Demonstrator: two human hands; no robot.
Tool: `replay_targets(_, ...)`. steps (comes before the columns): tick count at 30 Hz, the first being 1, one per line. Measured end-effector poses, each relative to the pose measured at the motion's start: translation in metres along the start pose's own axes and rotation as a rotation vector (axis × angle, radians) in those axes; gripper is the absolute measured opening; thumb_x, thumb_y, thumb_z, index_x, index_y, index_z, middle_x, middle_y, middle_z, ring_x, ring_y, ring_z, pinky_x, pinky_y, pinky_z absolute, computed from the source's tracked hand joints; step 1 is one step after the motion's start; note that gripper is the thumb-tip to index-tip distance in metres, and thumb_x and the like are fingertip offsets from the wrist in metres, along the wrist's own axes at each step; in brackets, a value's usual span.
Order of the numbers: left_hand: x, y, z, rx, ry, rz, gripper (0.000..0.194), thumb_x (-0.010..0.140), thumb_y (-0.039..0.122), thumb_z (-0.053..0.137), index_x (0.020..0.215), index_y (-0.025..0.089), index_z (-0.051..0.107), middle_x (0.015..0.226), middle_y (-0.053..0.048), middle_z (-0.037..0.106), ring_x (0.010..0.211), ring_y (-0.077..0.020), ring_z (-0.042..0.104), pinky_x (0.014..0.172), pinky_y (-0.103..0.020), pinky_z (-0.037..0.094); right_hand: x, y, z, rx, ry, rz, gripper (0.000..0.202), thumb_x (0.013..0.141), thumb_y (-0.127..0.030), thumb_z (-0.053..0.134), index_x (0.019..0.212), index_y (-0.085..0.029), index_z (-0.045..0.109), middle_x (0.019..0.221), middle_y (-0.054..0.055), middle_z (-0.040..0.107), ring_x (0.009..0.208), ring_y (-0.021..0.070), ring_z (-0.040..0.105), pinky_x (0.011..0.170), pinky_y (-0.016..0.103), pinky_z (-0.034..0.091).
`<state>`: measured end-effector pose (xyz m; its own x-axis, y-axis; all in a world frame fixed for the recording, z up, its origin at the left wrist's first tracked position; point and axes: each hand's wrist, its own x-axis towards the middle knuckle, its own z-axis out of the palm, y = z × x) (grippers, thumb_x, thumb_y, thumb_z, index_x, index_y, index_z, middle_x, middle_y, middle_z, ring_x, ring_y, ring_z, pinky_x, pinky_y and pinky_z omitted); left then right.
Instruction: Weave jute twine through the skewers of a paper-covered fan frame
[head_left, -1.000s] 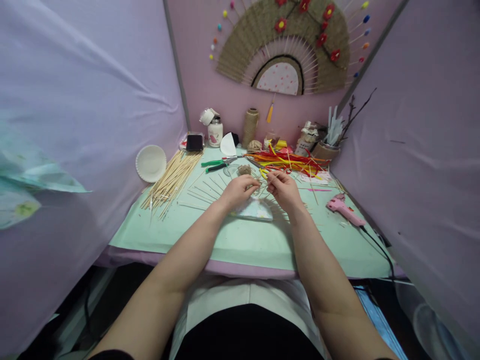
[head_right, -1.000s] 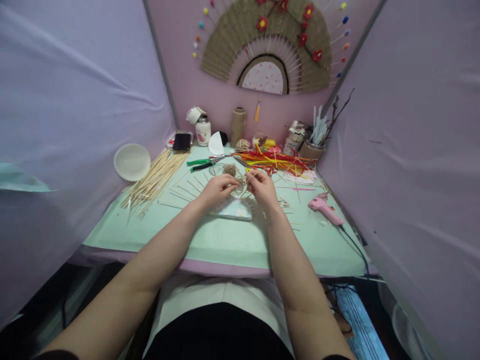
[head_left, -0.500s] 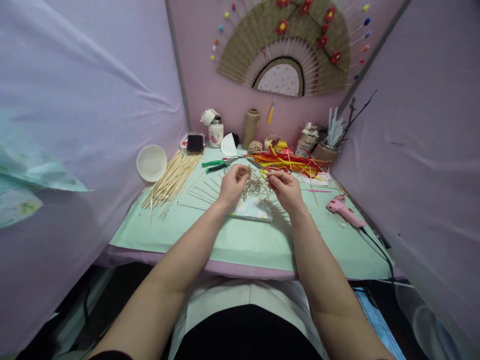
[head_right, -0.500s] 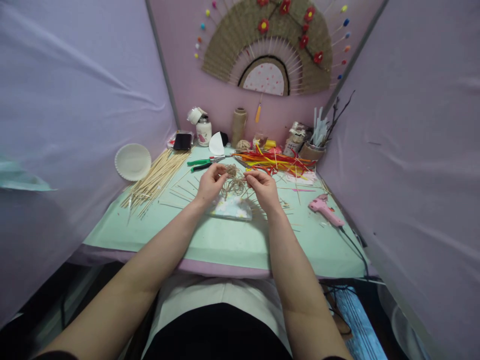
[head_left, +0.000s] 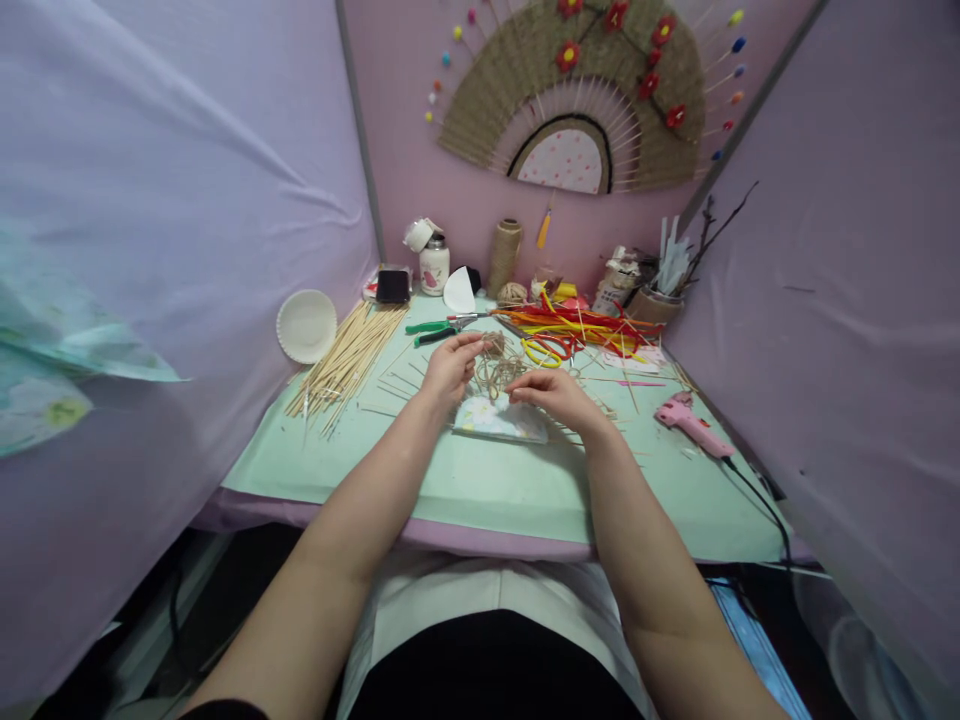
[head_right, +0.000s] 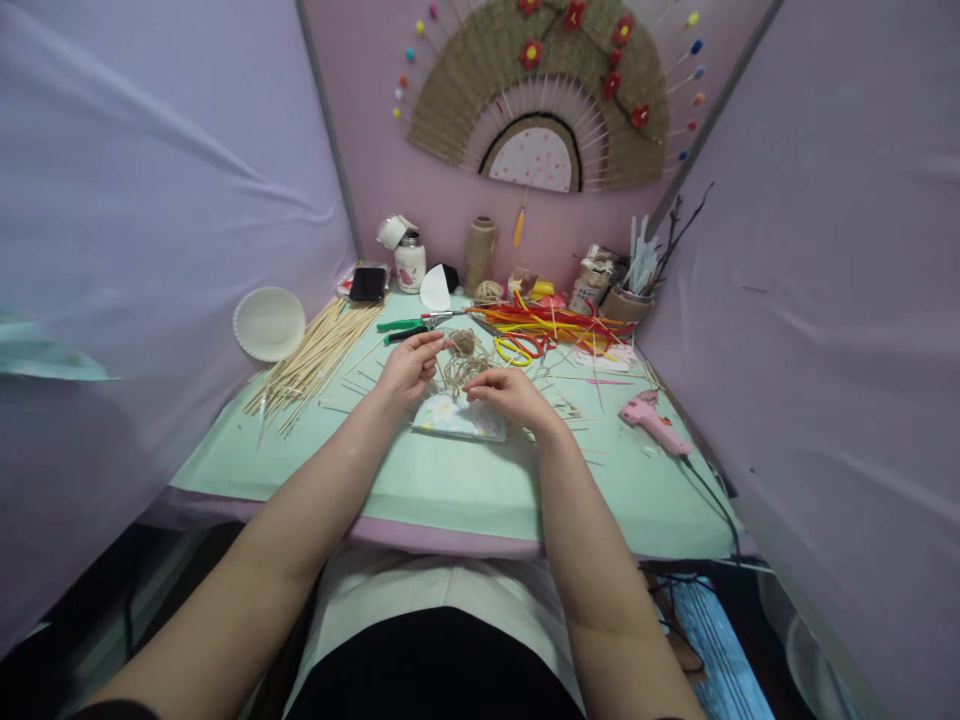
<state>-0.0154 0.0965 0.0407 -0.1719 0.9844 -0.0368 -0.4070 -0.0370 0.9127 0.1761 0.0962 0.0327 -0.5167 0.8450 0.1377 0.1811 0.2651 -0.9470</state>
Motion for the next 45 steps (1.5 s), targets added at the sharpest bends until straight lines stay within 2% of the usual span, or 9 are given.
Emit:
replay_targets(7,-0.001,0.000,0.002,-0.109,-0.051,-0.076,0.026,0.063,0.018,0.077,0.081,0.016,0.058,0.079,-0.001,0.069,0.040,0.0015,0.026,0.038,-0.018,0.014,0.010,0.014,-0.001,-0.194,0.230,-0.027,0.007,0.068,-0.024,0.067,0.069,-0.022,0.073,0.072,0.002,0.071,0.071,0.0180,0.059,0.068,0.030,0.044)
replay_targets(13,-0.005,-0.010,0.012,0.118,-0.070,0.210,0.027,0.066,0.026,0.076,0.086,0.016,0.061,0.078,-0.004,0.071,0.059,-0.0082,0.059,0.059,-0.021,0.043,0.008,0.010,-0.012,-0.149,0.876,-0.251,0.015,0.077,-0.028,0.062,0.091,-0.022,0.064,0.100,0.005,0.062,0.092,0.0193,0.054,0.084,0.032,0.043)
replay_targets(17,-0.009,-0.018,0.015,0.280,-0.116,0.398,0.018,0.072,0.025,0.071,0.086,0.016,0.063,0.084,-0.005,0.070,0.081,-0.0165,0.067,0.078,-0.029,0.049,0.006,0.005,-0.003,-0.115,0.569,-0.318,0.027,0.081,-0.035,0.064,0.105,-0.024,0.062,0.106,0.005,0.065,0.099,0.0197,0.057,0.090,0.032,0.042)
replay_targets(19,-0.011,-0.020,0.014,0.407,-0.129,0.465,0.013,0.076,0.023,0.068,0.087,0.017,0.064,0.089,-0.005,0.071,0.082,-0.0169,0.066,0.079,-0.030,0.049,0.005,0.003,0.005,-0.154,0.432,-0.271,0.021,0.080,-0.035,0.066,0.097,-0.023,0.066,0.091,0.003,0.068,0.086,0.0189,0.059,0.083,0.031,0.044)
replay_targets(22,-0.013,-0.020,0.012,0.604,-0.131,0.541,0.011,0.080,0.021,0.064,0.090,0.018,0.067,0.092,-0.006,0.071,0.083,-0.0172,0.064,0.078,-0.029,0.047,0.004,0.000,0.012,-0.208,0.445,-0.239,0.017,0.086,-0.035,0.060,0.078,-0.022,0.067,0.063,-0.001,0.059,0.062,0.0155,0.053,0.066,0.029,0.042)
replay_targets(27,-0.013,-0.021,0.010,0.779,-0.099,0.552,0.013,0.084,0.027,0.059,0.082,0.018,0.068,0.076,-0.003,0.068,0.071,-0.0151,0.057,0.070,-0.027,0.043,0.001,-0.002,0.014,-0.298,0.510,-0.346,0.024,0.092,-0.036,0.053,0.082,-0.021,0.069,0.067,0.000,0.062,0.065,0.0160,0.055,0.067,0.030,0.044)
replay_targets(32,-0.011,-0.019,0.012,0.641,-0.100,0.369,0.017,0.080,0.029,0.063,0.069,0.016,0.066,0.062,0.000,0.060,0.060,-0.0120,0.050,0.058,-0.025,0.037,0.002,0.000,0.016,-0.419,0.564,-0.497,0.020,0.092,-0.031,0.053,0.087,-0.020,0.069,0.081,0.005,0.068,0.074,0.0181,0.060,0.071,0.032,0.046)
replay_targets(37,-0.010,-0.010,0.013,0.133,-0.194,-0.020,0.018,0.076,0.029,0.070,0.077,0.012,0.069,0.059,0.002,0.055,0.041,-0.0023,0.027,0.042,-0.021,0.018,0.004,0.005,0.014,-0.587,0.481,-0.587,0.017,0.091,-0.026,0.054,0.080,-0.022,0.067,0.077,0.004,0.067,0.075,0.0191,0.060,0.075,0.035,0.046)
replay_targets(45,-0.009,0.000,0.010,-0.215,-0.283,-0.306,0.017,0.073,0.021,0.076,0.077,0.009,0.065,0.059,0.004,0.052,0.038,0.0031,0.026,0.037,-0.012,0.014,0.009,0.012,0.014,-0.621,0.338,-0.458,0.018,0.087,-0.025,0.057,0.073,-0.022,0.068,0.078,0.005,0.068,0.079,0.0213,0.058,0.080,0.039,0.043)
